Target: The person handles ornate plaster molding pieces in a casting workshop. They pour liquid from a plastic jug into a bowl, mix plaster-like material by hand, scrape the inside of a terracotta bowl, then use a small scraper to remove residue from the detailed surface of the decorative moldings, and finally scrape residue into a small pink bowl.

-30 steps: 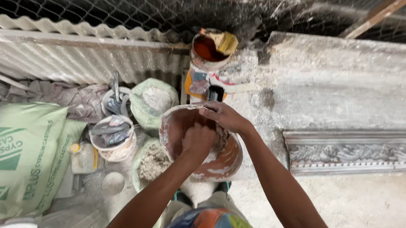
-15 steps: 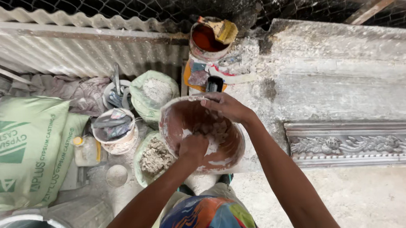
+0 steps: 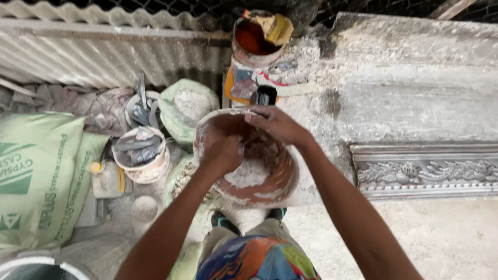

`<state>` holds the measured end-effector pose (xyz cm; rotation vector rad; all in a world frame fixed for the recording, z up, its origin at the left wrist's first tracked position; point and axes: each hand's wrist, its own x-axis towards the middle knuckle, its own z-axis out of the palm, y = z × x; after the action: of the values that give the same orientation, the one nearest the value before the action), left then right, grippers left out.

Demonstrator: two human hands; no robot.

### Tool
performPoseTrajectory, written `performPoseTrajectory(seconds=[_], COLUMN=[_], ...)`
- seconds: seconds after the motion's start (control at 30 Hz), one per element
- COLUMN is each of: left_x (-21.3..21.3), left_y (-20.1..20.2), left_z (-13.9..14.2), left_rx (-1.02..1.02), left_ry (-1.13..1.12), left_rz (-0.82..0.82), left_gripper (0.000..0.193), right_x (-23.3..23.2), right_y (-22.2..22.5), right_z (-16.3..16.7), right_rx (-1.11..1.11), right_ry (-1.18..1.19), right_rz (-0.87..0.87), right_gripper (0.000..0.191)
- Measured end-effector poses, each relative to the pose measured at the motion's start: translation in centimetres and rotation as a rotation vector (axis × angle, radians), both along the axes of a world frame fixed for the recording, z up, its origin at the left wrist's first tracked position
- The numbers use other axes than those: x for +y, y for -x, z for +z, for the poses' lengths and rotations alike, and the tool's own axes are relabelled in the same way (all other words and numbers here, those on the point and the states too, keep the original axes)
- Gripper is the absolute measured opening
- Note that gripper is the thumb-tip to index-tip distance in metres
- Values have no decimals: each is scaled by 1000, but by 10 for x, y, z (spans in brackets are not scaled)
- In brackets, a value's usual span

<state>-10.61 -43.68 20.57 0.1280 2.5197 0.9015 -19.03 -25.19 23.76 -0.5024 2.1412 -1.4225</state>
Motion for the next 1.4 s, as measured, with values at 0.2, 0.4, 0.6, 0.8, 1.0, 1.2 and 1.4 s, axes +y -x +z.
performPoseTrajectory(seconds=[0.2,0.4,0.6,0.8,1.0,1.2,1.4], left_x=[32,15,13,6,20,14,24], left_y=[-27,-42,-61,-102,-152,-171,-176], left_z=[-16,-48,-57,-54,0,29,33], left_rx=[106,-21,91,208,101,-88,-26], left_ry=[67,-74,274,-92,30,58,-315], left_rz=[-71,-56,-106,-18,-27,-130,-47], left_gripper=[29,26,40,21,56,90,74], right_x=[-25,-28,-27,-9,-2,3,14], right_y=[-21,-27,-32,-33,-48,-52,-53], right_z=[0,3,3,9,-4,-24,-32], right_rx=[202,295,122,110,234,-165,-119], right_ry=[-100,-14,-87,-79,75,160,443], right_rz=[-31,40,83,-62,-36,-331,-408], right_gripper=[55,52,53,51,46,51,47])
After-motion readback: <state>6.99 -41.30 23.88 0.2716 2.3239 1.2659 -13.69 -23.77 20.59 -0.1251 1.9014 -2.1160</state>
